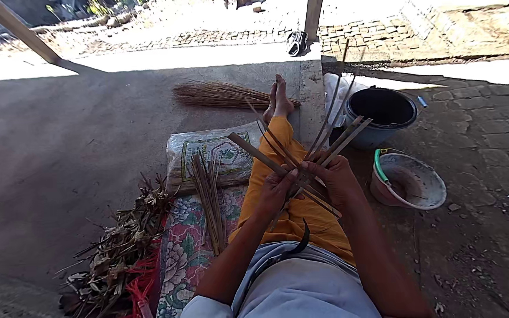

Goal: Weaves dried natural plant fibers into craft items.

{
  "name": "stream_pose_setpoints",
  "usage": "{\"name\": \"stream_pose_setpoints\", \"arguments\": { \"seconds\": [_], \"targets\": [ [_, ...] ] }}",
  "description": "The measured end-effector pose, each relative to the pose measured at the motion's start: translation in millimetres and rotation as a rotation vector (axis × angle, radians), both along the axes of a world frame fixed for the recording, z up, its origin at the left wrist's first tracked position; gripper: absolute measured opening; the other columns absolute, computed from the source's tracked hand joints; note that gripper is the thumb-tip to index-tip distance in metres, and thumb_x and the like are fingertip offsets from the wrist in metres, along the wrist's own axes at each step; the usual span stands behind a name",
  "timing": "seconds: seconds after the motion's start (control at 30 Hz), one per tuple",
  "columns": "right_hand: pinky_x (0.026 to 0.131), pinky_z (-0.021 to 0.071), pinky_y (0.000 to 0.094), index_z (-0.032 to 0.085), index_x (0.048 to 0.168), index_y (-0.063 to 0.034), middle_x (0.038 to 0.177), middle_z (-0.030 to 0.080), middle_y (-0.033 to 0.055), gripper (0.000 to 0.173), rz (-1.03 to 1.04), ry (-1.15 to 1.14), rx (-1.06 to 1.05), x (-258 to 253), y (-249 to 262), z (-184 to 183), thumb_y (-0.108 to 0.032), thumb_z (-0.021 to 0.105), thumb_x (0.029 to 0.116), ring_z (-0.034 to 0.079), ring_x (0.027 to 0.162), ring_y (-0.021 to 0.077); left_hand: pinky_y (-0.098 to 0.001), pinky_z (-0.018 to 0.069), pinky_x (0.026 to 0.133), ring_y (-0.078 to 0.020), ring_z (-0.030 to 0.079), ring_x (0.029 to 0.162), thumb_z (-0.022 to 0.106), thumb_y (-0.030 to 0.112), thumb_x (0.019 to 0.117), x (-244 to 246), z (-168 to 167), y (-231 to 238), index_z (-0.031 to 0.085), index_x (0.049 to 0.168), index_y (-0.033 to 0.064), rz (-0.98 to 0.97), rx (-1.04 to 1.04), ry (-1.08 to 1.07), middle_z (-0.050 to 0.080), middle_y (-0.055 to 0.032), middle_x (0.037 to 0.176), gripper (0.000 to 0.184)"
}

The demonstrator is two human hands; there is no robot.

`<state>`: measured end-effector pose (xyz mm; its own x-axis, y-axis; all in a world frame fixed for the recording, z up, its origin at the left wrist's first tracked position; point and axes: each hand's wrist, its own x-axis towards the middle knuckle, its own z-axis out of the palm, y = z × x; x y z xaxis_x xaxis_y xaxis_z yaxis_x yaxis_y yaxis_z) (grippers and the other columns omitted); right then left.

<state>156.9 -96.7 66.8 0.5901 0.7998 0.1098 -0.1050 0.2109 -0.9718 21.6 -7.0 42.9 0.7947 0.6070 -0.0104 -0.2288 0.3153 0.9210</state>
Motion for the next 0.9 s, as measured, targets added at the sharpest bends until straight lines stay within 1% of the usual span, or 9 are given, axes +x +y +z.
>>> {"name": "stream_pose_setpoints", "arguments": {
  "seconds": [0.1, 0.2, 0.23, 0.33, 0.43, 0.57, 0.73, 0.83, 0.9],
  "targets": [
    [0.068, 0.0563, 0.0201, 0.072, 0.090, -0.0047, 0.079, 0.071, 0.0011, 0.008, 0.012, -0.005, -0.045, 0, -2, 3, 0.003, 0.071, 0.0906, 0.065, 0.070, 0.0048, -0.0281, 0.0613, 0.060, -0.0145, 0.069, 0.065, 0.048, 0.011, 0.1076, 0, 1, -1, 0.064, 0.110, 0.0022, 0.014, -0.056, 0.026, 0.069, -0.0087, 0.086, 0.019],
    [0.070, 0.0568, 0.0207, 0.072, 0.091, -0.0043, 0.080, 0.072, 0.0015, 0.008, 0.050, -0.018, -0.086, 2, -3, 2, 0.004, 0.071, 0.0904, 0.066, 0.072, 0.0054, -0.0290, 0.0614, 0.058, -0.0156, 0.069, 0.065, 0.046, 0.015, 0.1088, 0, 4, -2, 0.061, 0.116, 0.0030, 0.022, -0.112, 0.079, 0.068, -0.0091, 0.086, 0.020],
    [0.070, 0.0572, 0.0208, 0.073, 0.092, -0.0040, 0.080, 0.072, 0.0013, 0.009, 0.060, -0.019, -0.097, 2, -3, 1, 0.004, 0.071, 0.0899, 0.067, 0.072, 0.0052, -0.0288, 0.0613, 0.057, -0.0155, 0.069, 0.064, 0.047, 0.014, 0.1087, 1, 4, -2, 0.061, 0.116, 0.0024, 0.026, -0.124, 0.095, 0.068, -0.0093, 0.086, 0.020],
    [0.071, 0.0572, 0.0207, 0.073, 0.092, -0.0027, 0.080, 0.072, 0.0014, 0.007, 0.078, -0.027, -0.128, 3, -2, -3, 0.004, 0.071, 0.0900, 0.067, 0.072, 0.0050, -0.0282, 0.0608, 0.057, -0.0155, 0.069, 0.062, 0.048, 0.012, 0.1081, 1, 4, -5, 0.063, 0.111, -0.0001, 0.055, -0.140, 0.110, 0.069, -0.0105, 0.085, 0.019],
    [0.070, 0.0568, 0.0208, 0.072, 0.091, -0.0027, 0.080, 0.072, 0.0018, 0.009, 0.079, -0.019, -0.121, 1, -2, -4, 0.004, 0.068, 0.0926, 0.066, 0.071, 0.0053, -0.0286, 0.0606, 0.056, -0.0160, 0.069, 0.062, 0.047, 0.011, 0.1084, 2, 0, -9, 0.062, 0.108, 0.0001, 0.127, -0.169, 0.073, 0.069, -0.0104, 0.083, 0.019],
    [0.069, 0.0571, 0.0214, 0.072, 0.090, -0.0025, 0.078, 0.072, 0.0024, 0.009, 0.072, -0.010, -0.110, 1, -1, -5, 0.004, 0.068, 0.0928, 0.066, 0.070, 0.0059, -0.0281, 0.0605, 0.056, -0.0155, 0.068, 0.060, 0.045, 0.011, 0.1088, 3, -5, -12, 0.061, 0.108, -0.0008, 0.147, -0.133, 0.024, 0.068, -0.0105, 0.081, 0.020],
    [0.067, 0.0565, 0.0218, 0.071, 0.096, -0.0034, 0.079, 0.071, 0.0027, 0.002, 0.065, -0.098, -0.146, 4, -1, -8, -0.003, 0.070, 0.0944, 0.066, 0.069, 0.0064, -0.0284, 0.0611, 0.057, -0.0152, 0.068, 0.061, 0.046, 0.012, 0.1089, 3, -4, -10, 0.061, 0.108, -0.0003, 0.143, -0.111, 0.067, 0.068, -0.0096, 0.081, 0.019],
    [0.070, 0.0556, 0.0207, 0.070, 0.103, -0.0046, 0.085, 0.071, 0.0014, 0.009, 0.058, -0.183, -0.122, 7, -1, -7, -0.006, 0.071, 0.0939, 0.066, 0.074, 0.0050, -0.0294, 0.0615, 0.057, -0.0162, 0.068, 0.061, 0.047, 0.012, 0.1085, 2, -6, -6, 0.062, 0.110, 0.0001, 0.180, -0.128, 0.066, 0.068, -0.0101, 0.081, 0.019],
    [0.069, 0.0530, 0.0199, 0.068, 0.102, -0.0055, 0.082, 0.068, 0.0002, 0.010, 0.028, -0.254, -0.128, 10, -2, -6, -0.007, 0.071, 0.0937, 0.063, 0.072, 0.0041, -0.0297, 0.0618, 0.058, -0.0163, 0.069, 0.062, 0.048, 0.011, 0.1081, 0, -7, -3, 0.062, 0.109, -0.0007, 0.211, -0.122, 0.068, 0.068, -0.0100, 0.082, 0.019]
  ]
}}
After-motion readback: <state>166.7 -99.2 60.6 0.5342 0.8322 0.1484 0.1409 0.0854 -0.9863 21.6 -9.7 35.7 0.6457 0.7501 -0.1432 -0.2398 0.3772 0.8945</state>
